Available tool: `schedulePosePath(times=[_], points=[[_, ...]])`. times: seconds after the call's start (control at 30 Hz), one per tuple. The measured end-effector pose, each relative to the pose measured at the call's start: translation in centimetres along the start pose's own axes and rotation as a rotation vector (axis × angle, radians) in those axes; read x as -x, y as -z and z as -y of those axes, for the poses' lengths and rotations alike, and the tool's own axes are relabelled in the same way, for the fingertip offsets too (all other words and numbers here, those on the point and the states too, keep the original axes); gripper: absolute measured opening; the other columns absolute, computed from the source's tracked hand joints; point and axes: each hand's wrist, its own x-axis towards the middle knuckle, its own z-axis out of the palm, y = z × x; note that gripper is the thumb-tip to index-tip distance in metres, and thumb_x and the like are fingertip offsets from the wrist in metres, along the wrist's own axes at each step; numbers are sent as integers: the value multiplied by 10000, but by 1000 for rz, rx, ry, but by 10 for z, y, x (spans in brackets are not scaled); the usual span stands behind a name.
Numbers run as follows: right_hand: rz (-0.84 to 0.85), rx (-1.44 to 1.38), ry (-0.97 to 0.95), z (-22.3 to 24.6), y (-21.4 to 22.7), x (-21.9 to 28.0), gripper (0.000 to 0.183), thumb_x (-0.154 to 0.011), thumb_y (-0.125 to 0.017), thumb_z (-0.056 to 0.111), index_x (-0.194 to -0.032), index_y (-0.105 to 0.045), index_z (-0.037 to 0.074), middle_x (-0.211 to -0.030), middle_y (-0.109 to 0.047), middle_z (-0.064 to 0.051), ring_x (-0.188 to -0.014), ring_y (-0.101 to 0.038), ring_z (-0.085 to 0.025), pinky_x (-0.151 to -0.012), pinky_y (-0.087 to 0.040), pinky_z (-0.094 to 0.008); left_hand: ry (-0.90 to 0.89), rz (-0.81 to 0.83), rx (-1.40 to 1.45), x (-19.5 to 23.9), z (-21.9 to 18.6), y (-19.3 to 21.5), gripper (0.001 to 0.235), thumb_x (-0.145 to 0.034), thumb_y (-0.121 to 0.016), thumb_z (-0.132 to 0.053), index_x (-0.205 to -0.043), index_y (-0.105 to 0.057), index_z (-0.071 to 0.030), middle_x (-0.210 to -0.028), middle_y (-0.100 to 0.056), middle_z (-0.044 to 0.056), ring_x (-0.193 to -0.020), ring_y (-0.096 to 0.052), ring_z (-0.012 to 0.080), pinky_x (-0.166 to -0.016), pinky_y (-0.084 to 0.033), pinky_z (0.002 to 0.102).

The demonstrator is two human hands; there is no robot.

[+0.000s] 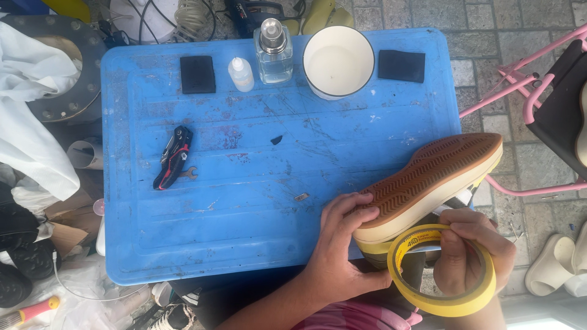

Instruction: The person applies yellow masking tape along the edge of a sneaker's sole and midsole. They wrap the tape around the shoe's perimeter, press it down, and smooth the edges to ensure it adheres properly.

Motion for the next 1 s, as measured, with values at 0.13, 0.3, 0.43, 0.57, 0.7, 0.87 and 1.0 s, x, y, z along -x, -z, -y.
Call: schedulePosePath(times=[0.13, 0.3, 0.43, 0.57, 0.7, 0.87, 1.0], points=[[51, 46, 106, 3, -1, -11, 249, -997, -578, -49, -1176, -411, -7, -966, -665, -240, -719, -640, -218, -674, -518, -298, 14, 10, 1, 4, -1, 9, 905, -726, -918, -227, -1487, -445, -99, -1536, -456, 201, -1452, -454, 394, -1213, -423, 521], [52, 95, 279, 4, -12, -21, 251, -983, -635, -47, -1136, -440, -5, -922, -675, -206, -737, -653, -263, -674, -532, -359, 6, 18, -13, 9, -2, 31, 911, -745, -925, -212, -1513, -447, -108, -1501, -454, 195, -1423, -471, 360, -1198, -435, 492], [39, 77, 359, -2, -22, -22, 249, -1016, -642, -18, -1183, -460, 18, -914, -675, -190, -791, -670, -284, -730, -559, -369, 26, 34, -26, 14, -3, 43, 922, -734, -930, -196, -1521, -456, -114, -1505, -445, 197, -1425, -462, 362, -1229, -440, 496], [16, 125, 401, -7, -24, -19, 213, -935, -621, -34, -1095, -487, 9, -850, -662, -196, -751, -665, -325, -669, -557, -399, 84, 61, 9, 17, -2, 48, 920, -739, -922, -185, -1529, -454, -120, -1526, -432, 202, -1457, -450, 374, -1258, -446, 500], [-48, 136, 388, -5, -30, -19, 231, -909, -606, 2, -1108, -488, 6, -900, -666, -194, -778, -652, -296, -665, -548, -395, 98, 66, 56, 16, -2, 48, 920, -748, -916, -178, -1535, -444, -114, -1538, -414, 203, -1486, -440, 379, -1263, -448, 499], [30, 14, 261, 17, -42, -27, 225, -1009, -617, -16, -1171, -472, 41, -1060, -690, -164, -905, -665, -257, -777, -550, -340, 113, 47, 138, 12, -5, 51, 926, -761, -923, -261, -1534, -448, -79, -1556, -384, 212, -1485, -448, 383, -1243, -433, 494], [163, 146, 182, 38, -40, -41, 239, -894, -732, 18, -1083, -586, 31, -1029, -699, -155, -941, -659, -303, -831, -509, -371, 95, 21, 125, 9, -3, 55, 698, -907, -815, -220, -1520, -528, -51, -1518, -521, 177, -1445, -504, 341, -1268, -413, 471]])
